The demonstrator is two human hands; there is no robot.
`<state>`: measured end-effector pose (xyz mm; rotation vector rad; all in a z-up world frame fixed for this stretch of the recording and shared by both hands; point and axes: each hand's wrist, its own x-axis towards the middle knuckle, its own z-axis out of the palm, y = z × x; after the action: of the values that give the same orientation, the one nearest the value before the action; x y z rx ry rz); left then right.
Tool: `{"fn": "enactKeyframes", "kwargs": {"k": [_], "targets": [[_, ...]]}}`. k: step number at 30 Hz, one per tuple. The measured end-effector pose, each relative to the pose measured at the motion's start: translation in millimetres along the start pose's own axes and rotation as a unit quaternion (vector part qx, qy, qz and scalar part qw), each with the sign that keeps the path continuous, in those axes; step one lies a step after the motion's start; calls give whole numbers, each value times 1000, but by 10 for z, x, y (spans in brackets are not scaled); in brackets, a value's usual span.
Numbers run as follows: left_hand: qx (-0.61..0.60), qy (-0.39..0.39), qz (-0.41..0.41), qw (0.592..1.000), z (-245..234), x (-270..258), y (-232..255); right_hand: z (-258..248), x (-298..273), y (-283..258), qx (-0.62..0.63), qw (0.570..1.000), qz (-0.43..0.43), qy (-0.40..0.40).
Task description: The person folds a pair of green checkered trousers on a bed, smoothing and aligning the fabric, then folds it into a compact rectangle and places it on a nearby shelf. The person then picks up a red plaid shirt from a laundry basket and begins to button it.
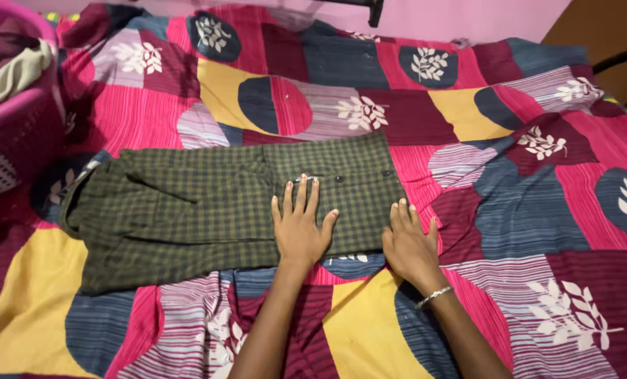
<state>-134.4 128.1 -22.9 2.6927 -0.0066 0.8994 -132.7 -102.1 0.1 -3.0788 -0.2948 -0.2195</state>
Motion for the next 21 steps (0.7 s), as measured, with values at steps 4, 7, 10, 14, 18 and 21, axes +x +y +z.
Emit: {"fn": "enactKeyframes", "kwargs": {"k": [4,7,10,14,18,21], "targets": [[25,-5,0,1000,-15,9,24,-86,320,-287,28,993,-9,112],[14,5,-10,1000,-75,45,25,67,589,-430,38,983,-50,171],[11,-34,-44,998,-131,60,1,262,690,-428,45,984,-45,165],[7,3,-82,997,-130,60,-42,353,690,-398,69,984,-38,162],[33,19,-109,993,-113,-25,-96,353,680,-420,80,981,-36,171],[41,33,-113,992,-111,-37,-135,371,688,-425,64,981,-33,182]]}}
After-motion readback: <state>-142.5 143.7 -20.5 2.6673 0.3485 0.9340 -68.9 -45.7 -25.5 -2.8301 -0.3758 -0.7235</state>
